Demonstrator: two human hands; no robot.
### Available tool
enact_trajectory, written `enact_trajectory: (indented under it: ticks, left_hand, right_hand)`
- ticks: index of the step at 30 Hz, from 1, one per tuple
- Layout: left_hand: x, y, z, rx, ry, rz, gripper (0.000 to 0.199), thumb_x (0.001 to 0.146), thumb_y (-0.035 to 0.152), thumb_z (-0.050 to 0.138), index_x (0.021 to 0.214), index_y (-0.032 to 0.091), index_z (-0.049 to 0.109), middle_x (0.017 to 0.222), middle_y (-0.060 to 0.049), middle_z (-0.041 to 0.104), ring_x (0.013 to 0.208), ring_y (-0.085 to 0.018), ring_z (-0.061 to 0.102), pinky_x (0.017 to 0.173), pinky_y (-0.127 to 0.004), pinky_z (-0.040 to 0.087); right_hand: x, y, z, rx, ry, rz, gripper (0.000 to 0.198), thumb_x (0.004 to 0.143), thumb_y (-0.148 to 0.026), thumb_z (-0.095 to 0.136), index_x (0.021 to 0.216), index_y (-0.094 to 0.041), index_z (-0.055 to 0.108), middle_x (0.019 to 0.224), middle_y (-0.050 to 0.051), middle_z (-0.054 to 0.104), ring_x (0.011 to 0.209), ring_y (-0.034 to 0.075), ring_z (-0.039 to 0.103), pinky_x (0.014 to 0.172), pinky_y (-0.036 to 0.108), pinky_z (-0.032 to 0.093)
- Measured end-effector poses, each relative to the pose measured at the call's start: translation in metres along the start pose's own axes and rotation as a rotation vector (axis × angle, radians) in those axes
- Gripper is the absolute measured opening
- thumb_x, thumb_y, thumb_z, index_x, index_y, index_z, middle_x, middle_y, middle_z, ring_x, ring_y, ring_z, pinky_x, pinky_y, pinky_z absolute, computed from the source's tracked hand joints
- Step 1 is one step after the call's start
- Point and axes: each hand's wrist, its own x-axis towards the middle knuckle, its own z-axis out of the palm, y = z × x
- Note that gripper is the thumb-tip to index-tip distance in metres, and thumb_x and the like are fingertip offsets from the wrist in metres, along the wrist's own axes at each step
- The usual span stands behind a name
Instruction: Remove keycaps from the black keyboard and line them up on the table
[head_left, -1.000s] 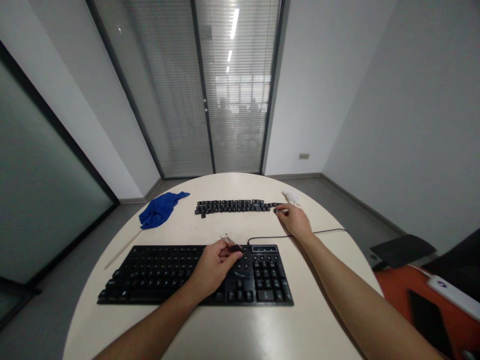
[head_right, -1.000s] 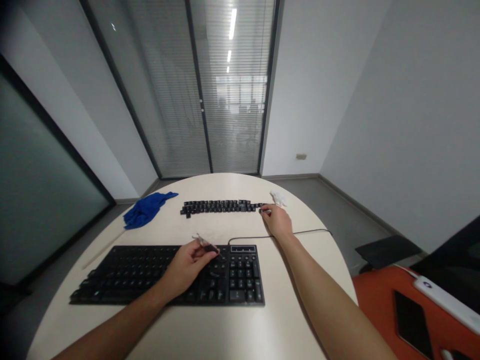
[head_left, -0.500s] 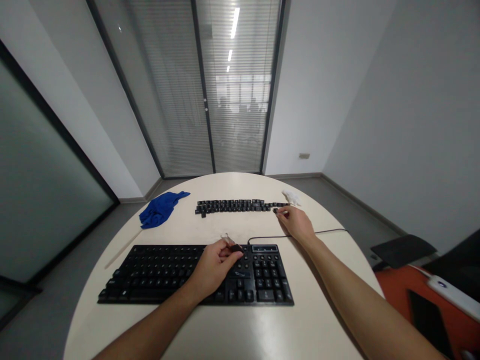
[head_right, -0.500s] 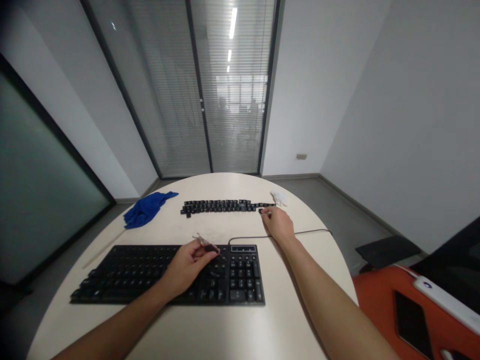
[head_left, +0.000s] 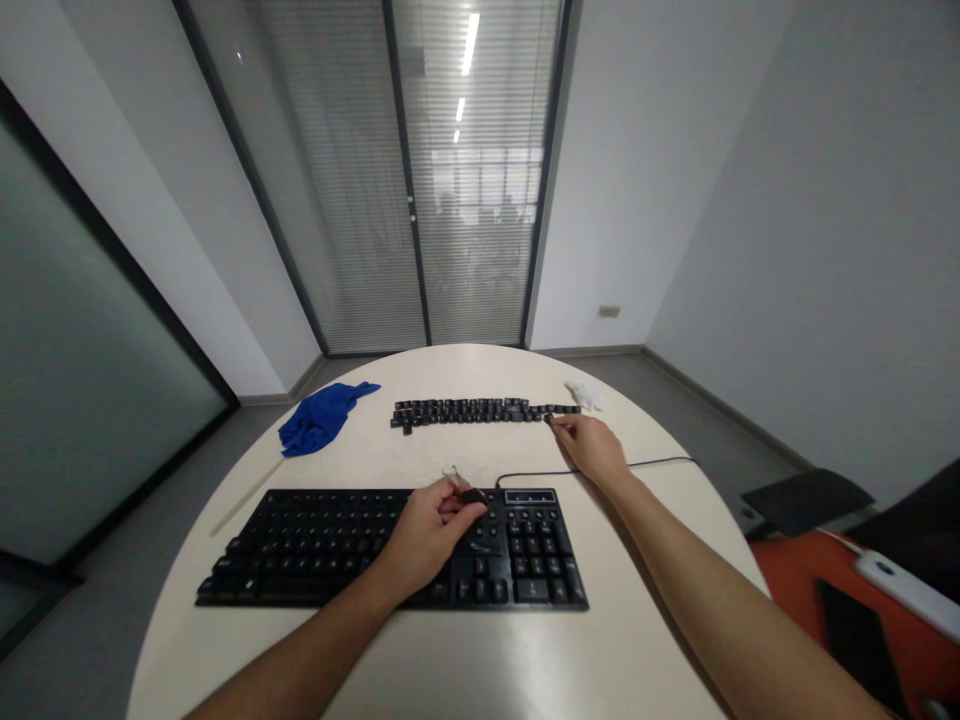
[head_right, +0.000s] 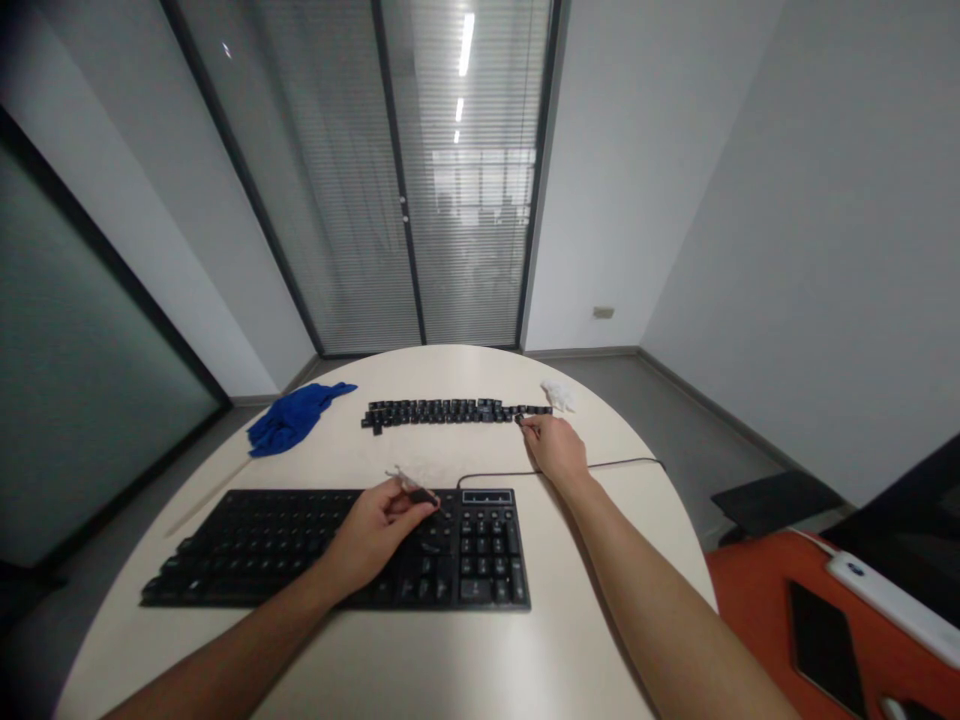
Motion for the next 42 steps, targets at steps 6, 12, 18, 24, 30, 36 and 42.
enact_trajectory:
  ticks: [6, 12, 18, 24, 30, 36, 42]
  left_hand:
    - [0.0003, 0.0028, 0.0001, -0.007, -0.007, -0.012, 0.016, 0.081, 0.029, 0.067, 0.088, 0.015, 0.064, 0.087, -0.006, 0.073, 0.083, -0.021, 0.069, 0.075, -0.03, 0.053]
    - [0.0003, 0.0037, -0.0002, 0.003, -0.011, -0.009, 0.015, 0.081, 0.028, 0.066, 0.088, 0.014, 0.063, 0.087, -0.007, 0.073, 0.083, -0.02, 0.069, 0.075, -0.03, 0.053]
    - [-0.0006, 0.0012, -0.0009, -0.006, -0.018, -0.005, 0.016, 0.081, 0.028, 0.067, 0.089, 0.014, 0.064, 0.089, -0.007, 0.073, 0.084, -0.02, 0.069, 0.076, -0.03, 0.053]
    - [0.0, -0.0002, -0.0008, -0.018, -0.022, -0.014, 0.017, 0.082, 0.029, 0.067, 0.089, 0.014, 0.063, 0.087, -0.006, 0.073, 0.083, -0.02, 0.069, 0.075, -0.029, 0.053]
    - [0.0006, 0.0027, -0.0008, -0.005, -0.022, -0.012, 0.016, 0.082, 0.028, 0.066, 0.089, 0.014, 0.063, 0.088, -0.006, 0.073, 0.083, -0.02, 0.069, 0.076, -0.03, 0.053]
    - [0.0002, 0.0018, -0.0012, -0.022, -0.029, -0.016, 0.016, 0.081, 0.028, 0.066, 0.089, 0.014, 0.062, 0.087, -0.006, 0.073, 0.083, -0.02, 0.069, 0.076, -0.03, 0.053]
    - [-0.0006, 0.0025, -0.0018, -0.003, -0.029, -0.017, 0.016, 0.082, 0.028, 0.066, 0.089, 0.014, 0.063, 0.088, -0.006, 0.073, 0.084, -0.019, 0.069, 0.076, -0.03, 0.053]
  right_hand:
    - [-0.0016, -0.0009, -0.0005, -0.005, -0.011, -0.035, 0.029, 0.091, -0.038, 0.05, 0.105, -0.028, 0.074, 0.1, 0.006, 0.075, 0.089, 0.025, 0.067, 0.069, 0.029, 0.046]
    - [-0.0014, -0.0001, 0.0021, -0.006, -0.014, -0.071, 0.029, 0.091, -0.036, 0.05, 0.104, -0.027, 0.075, 0.106, 0.006, 0.074, 0.095, 0.025, 0.067, 0.075, 0.03, 0.047]
    - [-0.0004, 0.0005, 0.0043, 0.001, -0.012, -0.123, 0.028, 0.092, -0.034, 0.05, 0.104, -0.026, 0.074, 0.111, 0.005, 0.072, 0.102, 0.023, 0.065, 0.082, 0.029, 0.047]
    - [-0.0006, -0.0002, 0.005, 0.008, 0.0, -0.137, 0.029, 0.093, -0.033, 0.05, 0.104, -0.025, 0.074, 0.117, 0.005, 0.069, 0.1, 0.021, 0.064, 0.083, 0.028, 0.047]
    - [-0.0003, -0.0007, 0.0053, 0.016, -0.004, -0.151, 0.028, 0.093, -0.032, 0.049, 0.103, -0.025, 0.075, 0.119, 0.004, 0.068, 0.103, 0.021, 0.063, 0.086, 0.029, 0.047]
    - [0.0017, 0.0011, 0.0075, 0.022, -0.017, -0.154, 0.028, 0.093, -0.031, 0.049, 0.104, -0.025, 0.075, 0.118, 0.004, 0.069, 0.103, 0.021, 0.063, 0.086, 0.029, 0.047]
    - [0.0024, 0.0003, 0.0077, 0.03, -0.021, -0.146, 0.028, 0.092, -0.031, 0.049, 0.103, -0.025, 0.075, 0.119, 0.005, 0.069, 0.105, 0.022, 0.062, 0.088, 0.03, 0.046]
